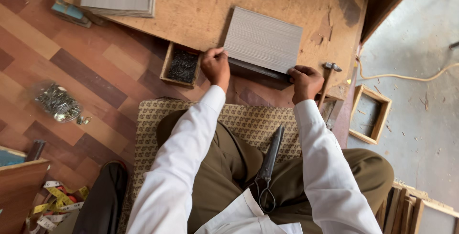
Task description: The person assembles picture frames by placing a backing board into a wooden frame, then hammering nails into the board to secure it. The person repeats this process for multiple frames, using a hammer and nails from a nearby box.
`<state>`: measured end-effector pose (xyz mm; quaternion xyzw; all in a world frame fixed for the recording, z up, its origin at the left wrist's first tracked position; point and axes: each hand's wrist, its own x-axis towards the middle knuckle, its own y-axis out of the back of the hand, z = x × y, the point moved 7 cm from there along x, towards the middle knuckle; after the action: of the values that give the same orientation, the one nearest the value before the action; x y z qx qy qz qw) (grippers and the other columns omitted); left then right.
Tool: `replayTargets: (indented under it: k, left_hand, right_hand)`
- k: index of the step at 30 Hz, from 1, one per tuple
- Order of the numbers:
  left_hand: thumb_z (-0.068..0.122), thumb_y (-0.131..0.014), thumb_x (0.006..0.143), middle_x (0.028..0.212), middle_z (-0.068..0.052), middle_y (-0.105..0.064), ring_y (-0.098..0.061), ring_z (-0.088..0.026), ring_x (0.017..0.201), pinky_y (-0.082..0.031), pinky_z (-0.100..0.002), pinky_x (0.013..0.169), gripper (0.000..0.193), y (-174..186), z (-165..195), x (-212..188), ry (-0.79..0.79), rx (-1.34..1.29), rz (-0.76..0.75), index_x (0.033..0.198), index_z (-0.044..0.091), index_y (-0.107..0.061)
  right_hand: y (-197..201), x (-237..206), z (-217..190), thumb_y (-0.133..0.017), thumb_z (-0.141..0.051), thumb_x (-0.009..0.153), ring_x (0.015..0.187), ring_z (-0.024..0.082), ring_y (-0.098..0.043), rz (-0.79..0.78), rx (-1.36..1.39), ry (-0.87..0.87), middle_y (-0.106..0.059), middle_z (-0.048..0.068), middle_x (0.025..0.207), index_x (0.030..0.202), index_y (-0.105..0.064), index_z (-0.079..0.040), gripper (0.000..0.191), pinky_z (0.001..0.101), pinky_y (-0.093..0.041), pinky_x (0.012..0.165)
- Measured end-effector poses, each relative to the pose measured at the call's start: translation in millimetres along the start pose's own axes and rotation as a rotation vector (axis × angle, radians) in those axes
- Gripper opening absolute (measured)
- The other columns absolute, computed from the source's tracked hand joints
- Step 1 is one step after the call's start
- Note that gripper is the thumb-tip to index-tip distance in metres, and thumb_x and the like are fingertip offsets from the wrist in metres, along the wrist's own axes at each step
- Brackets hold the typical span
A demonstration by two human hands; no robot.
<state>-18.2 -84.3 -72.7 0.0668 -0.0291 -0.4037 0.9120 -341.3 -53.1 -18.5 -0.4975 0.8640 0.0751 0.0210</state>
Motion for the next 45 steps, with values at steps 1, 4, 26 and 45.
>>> replayTargets:
  k: [1,4,26,45]
  left_hand:
    - [0.012,-0.079,0.081,0.107,-0.010,-0.073,-0.071,-0.023,0.096,-0.061,-0.035,0.084,0.007,-1,-1,0,0.033,-0.045,-0.020,0.086,0.008,-0.076]
    - [0.014,-0.078,0.083,0.105,-0.012,-0.073,-0.071,-0.023,0.094,-0.061,-0.036,0.083,0.007,3,0,8,0.113,-0.150,-0.098,0.086,0.008,-0.075]
    - [-0.001,-0.065,0.084,0.121,-0.020,-0.072,-0.068,-0.045,0.111,-0.055,-0.054,0.096,0.018,78,-45,73,-0.138,1.106,-0.698,0.096,0.005,-0.077]
    - [0.003,-0.069,0.081,0.120,-0.016,-0.070,-0.067,-0.041,0.110,-0.055,-0.051,0.092,0.031,77,-31,71,-0.166,1.022,-0.631,0.104,0.020,-0.080]
  right_hand:
    - [1,2,-2,-0.079,0.006,0.077,0.062,0.015,-0.070,-0.020,0.025,-0.008,-0.074,0.012,0.079,0.090,-0.074,0.008,0.014,0.0256,-0.056,0.054]
    - [4,5,2,-0.081,0.005,0.077,0.054,0.014,-0.062,-0.060,-0.043,-0.164,-0.072,0.011,0.074,0.091,-0.071,0.003,0.017,0.0260,-0.037,0.043]
    - [2,10,2,-0.083,0.005,0.074,0.049,0.013,-0.059,-0.081,-0.012,-0.142,-0.069,0.010,0.069,0.083,-0.070,0.003,0.016,0.0262,-0.039,0.041]
    - [4,8,0,-0.083,0.003,0.076,0.051,0.013,-0.062,-0.046,-0.071,-0.150,-0.070,0.010,0.070,0.086,-0.071,0.002,0.016,0.0259,-0.041,0.042]
